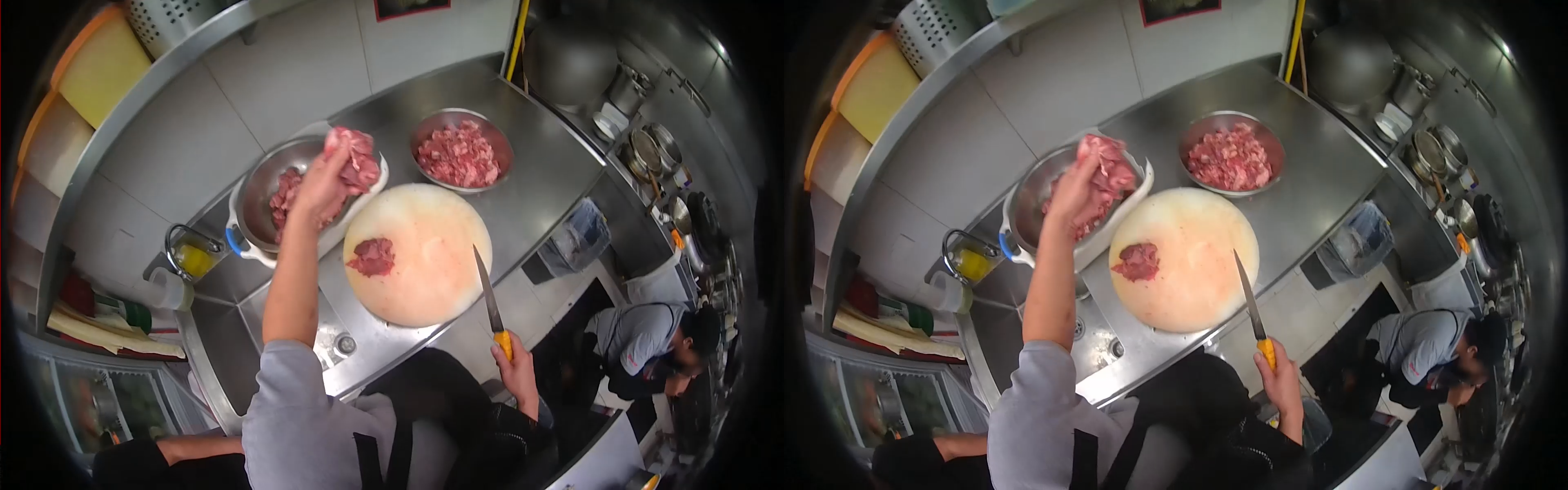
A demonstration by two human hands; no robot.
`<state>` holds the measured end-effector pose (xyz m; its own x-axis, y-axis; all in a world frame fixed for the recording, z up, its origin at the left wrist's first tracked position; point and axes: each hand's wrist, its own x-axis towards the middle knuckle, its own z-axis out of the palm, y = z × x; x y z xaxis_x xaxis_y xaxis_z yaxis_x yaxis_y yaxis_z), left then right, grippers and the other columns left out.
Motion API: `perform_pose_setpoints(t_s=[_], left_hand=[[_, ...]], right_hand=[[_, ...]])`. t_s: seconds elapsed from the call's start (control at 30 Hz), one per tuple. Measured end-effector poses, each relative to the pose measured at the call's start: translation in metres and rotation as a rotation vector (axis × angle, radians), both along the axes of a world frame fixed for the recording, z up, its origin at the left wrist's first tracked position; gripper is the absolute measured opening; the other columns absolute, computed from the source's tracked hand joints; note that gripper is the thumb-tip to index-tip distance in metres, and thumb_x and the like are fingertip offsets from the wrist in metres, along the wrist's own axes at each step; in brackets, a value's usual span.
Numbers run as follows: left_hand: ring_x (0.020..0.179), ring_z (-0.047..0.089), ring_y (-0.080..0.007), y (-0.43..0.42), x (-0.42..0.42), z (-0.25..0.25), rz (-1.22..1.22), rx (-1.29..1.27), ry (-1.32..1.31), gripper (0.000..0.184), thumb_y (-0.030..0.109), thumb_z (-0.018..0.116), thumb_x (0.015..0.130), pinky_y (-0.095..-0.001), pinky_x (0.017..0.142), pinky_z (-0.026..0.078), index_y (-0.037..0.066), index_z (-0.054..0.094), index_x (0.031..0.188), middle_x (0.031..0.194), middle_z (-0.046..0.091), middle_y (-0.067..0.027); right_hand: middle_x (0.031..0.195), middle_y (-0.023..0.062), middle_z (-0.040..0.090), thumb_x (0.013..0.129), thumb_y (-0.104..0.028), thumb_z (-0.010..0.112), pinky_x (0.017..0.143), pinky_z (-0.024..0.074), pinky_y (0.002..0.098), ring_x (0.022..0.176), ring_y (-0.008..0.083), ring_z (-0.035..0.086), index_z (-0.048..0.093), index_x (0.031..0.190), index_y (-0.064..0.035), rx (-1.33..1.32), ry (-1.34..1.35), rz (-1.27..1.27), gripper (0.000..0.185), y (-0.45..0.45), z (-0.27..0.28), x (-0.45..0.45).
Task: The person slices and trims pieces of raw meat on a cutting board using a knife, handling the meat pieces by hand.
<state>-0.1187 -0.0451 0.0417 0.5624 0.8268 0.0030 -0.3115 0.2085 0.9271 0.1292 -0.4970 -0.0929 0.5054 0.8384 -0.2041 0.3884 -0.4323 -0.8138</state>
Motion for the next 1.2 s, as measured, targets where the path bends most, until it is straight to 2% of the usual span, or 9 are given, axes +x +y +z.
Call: perform_pose_setpoints(t_s=[0.17, 0.23, 0.37, 0.47, 0.63, 0.77, 0.87, 0.93, 1.2], left_hand=[[0.091, 0.078, -0.0247, -0.062, 0.058, -0.146, -0.269, -0.209, 0.325, 0.043, 0.045, 0.059, 0.112, -0.0370, 0.072, 0.062, 0.009, 0.066, 0.135, 0.106, 0.079, -0.0083], [0.078, 0.076, -0.0240, -0.066, 0.064, -0.192, -0.098, 0.689, 1.087, 0.031, 0.034, 0.062, 0.111, -0.0397, 0.075, 0.060, 0.006, 0.072, 0.120, 0.097, 0.078, -0.0160], [0.082, 0.077, -0.0382, -0.053, 0.061, -0.190, 0.064, 0.631, 0.926, 0.031, 0.031, 0.066, 0.109, -0.0469, 0.078, 0.058, 0.001, 0.074, 0.117, 0.091, 0.078, -0.0230], [0.119, 0.068, -0.0441, -0.048, 0.064, -0.181, 0.375, 0.749, 1.065, 0.025, 0.023, 0.071, 0.101, -0.0505, 0.098, 0.056, 0.006, 0.075, 0.119, 0.119, 0.073, -0.0205], [0.115, 0.067, -0.0411, -0.118, 0.089, -0.169, -0.083, 1.018, 0.942, 0.024, 0.012, 0.074, 0.092, -0.0510, 0.100, 0.056, 0.001, 0.073, 0.114, 0.117, 0.066, -0.0215], [0.113, 0.069, -0.0420, -0.140, 0.109, -0.229, 0.161, 1.139, 0.891, 0.024, 0.009, 0.074, 0.091, -0.0508, 0.097, 0.057, 0.001, 0.074, 0.113, 0.114, 0.070, -0.0212], [0.104, 0.074, -0.0362, -0.130, 0.106, -0.218, 0.196, 0.952, 0.671, 0.021, 0.005, 0.073, 0.091, -0.0465, 0.091, 0.060, 0.000, 0.075, 0.111, 0.103, 0.076, -0.0184], [0.088, 0.076, -0.0301, -0.137, 0.100, -0.170, 0.133, 0.479, 0.741, 0.015, 0.008, 0.071, 0.098, -0.0417, 0.084, 0.061, -0.002, 0.076, 0.108, 0.095, 0.078, -0.0184], [0.063, 0.044, -0.0053, -0.115, 0.095, -0.116, -0.074, 0.220, 0.487, 0.036, 0.039, 0.057, 0.115, -0.0276, 0.061, 0.048, 0.009, 0.071, 0.099, 0.073, 0.050, 0.0080]], right_hand=[[0.094, 0.0219, 0.075, 0.105, -0.030, 0.074, 0.079, 0.0584, 0.0402, 0.085, 0.0351, 0.077, 0.062, 0.144, -0.0067, -0.033, 0.001, -0.017, 0.047, 0.001, -0.004, 0.006], [0.091, 0.0198, 0.074, 0.105, -0.031, 0.074, 0.075, 0.0570, 0.0392, 0.078, 0.0311, 0.074, 0.062, 0.144, -0.0068, -0.034, -0.005, -0.024, 0.047, -0.001, -0.004, 0.008], [0.089, 0.0183, 0.074, 0.105, -0.030, 0.075, 0.074, 0.0562, 0.0390, 0.075, 0.0283, 0.073, 0.063, 0.143, -0.0072, -0.041, 0.018, -0.055, 0.046, -0.016, -0.009, 0.014], [0.087, 0.0170, 0.073, 0.105, -0.030, 0.075, 0.073, 0.0561, 0.0381, 0.074, 0.0265, 0.072, 0.063, 0.144, -0.0075, -0.059, 0.028, -0.055, 0.047, -0.017, -0.011, 0.018], [0.085, 0.0181, 0.071, 0.104, -0.030, 0.075, 0.072, 0.0558, 0.0381, 0.073, 0.0304, 0.072, 0.064, 0.143, -0.0074, -0.057, -0.008, -0.038, 0.046, -0.020, -0.006, 0.020], [0.085, 0.0193, 0.071, 0.104, -0.030, 0.075, 0.072, 0.0557, 0.0389, 0.074, 0.0334, 0.073, 0.064, 0.143, -0.0073, -0.003, -0.037, -0.040, 0.046, -0.022, -0.004, 0.023], [0.085, 0.0202, 0.072, 0.104, -0.031, 0.075, 0.073, 0.0562, 0.0396, 0.075, 0.0344, 0.074, 0.063, 0.143, -0.0072, -0.004, -0.014, -0.020, 0.047, -0.034, 0.000, 0.031], [0.086, 0.0203, 0.072, 0.105, -0.032, 0.074, 0.074, 0.0567, 0.0398, 0.076, 0.0343, 0.074, 0.063, 0.143, -0.0073, -0.063, -0.018, -0.006, 0.047, -0.037, 0.002, 0.036], [0.093, 0.0228, 0.074, 0.105, -0.033, 0.074, 0.080, 0.0577, 0.0421, 0.085, 0.0393, 0.076, 0.063, 0.143, -0.0073, 0.006, 0.001, 0.019, 0.048, -0.061, -0.002, 0.053]])
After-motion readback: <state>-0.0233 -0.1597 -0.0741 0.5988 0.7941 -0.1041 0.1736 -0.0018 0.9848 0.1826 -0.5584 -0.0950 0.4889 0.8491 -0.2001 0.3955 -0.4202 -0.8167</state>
